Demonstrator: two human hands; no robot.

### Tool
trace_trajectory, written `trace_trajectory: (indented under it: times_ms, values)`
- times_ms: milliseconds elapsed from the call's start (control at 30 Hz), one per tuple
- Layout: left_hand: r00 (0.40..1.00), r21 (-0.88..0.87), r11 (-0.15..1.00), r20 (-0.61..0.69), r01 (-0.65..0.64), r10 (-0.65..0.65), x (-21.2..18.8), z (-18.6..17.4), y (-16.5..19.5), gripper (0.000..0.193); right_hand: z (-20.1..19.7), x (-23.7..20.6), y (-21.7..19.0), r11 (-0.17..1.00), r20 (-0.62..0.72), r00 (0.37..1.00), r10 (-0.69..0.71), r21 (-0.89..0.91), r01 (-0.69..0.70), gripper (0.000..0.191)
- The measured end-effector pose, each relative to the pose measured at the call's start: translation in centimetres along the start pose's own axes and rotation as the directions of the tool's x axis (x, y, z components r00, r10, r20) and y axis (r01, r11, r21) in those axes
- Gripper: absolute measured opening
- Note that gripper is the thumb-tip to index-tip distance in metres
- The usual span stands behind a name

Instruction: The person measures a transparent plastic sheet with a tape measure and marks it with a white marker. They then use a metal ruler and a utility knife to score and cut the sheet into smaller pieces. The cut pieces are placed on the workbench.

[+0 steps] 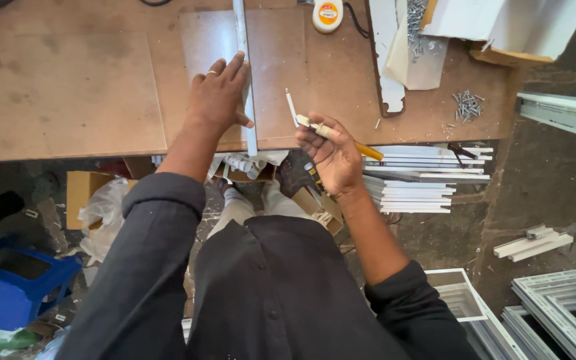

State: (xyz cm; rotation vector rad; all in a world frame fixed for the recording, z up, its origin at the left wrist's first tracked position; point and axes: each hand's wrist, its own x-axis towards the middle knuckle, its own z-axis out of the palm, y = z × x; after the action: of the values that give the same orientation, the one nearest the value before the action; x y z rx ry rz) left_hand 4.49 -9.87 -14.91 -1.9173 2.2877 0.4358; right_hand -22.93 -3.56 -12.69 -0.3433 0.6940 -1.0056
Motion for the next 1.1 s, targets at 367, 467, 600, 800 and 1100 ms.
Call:
trace_trajectory:
  times_ms: [367,467,600,800,1100]
  values:
    - [1.0,-0.005,1.0,-0.018,-0.01,0.01,-0.2,0.5,-0.8,0.13,0.5,0.5,1.4,0.997,0.022,0.997,-0.077,-0.005,0.077,0.044]
    - [1.0,-0.004,1.0,-0.012,-0.014,0.014,0.1,0.5,-0.9,0.132,0.7,0.7,1.5,0.996,0.013,0.996,-0.087,0.024,0.086,0.042]
    - [1.0,-0.017,1.0,-0.018,-0.007,0.007,0.0,0.5,-1.1,0.132,1.5,1.0,1.6,0.995,-0.006,0.997,-0.079,0.056,0.079,0.044]
    - [0.999,-0.046,0.999,-0.049,-0.021,0.019,-0.1,0.5,-1.6,0.13,4.4,5.0,1.4,0.961,-0.068,0.994,-0.081,-0.271,0.06,0.037]
    - [1.0,-0.068,0.998,-0.02,-0.011,0.01,0.3,0.6,-2.4,0.125,9.0,18.5,1.4,0.843,-0.105,0.99,-0.092,-0.538,0.021,0.031]
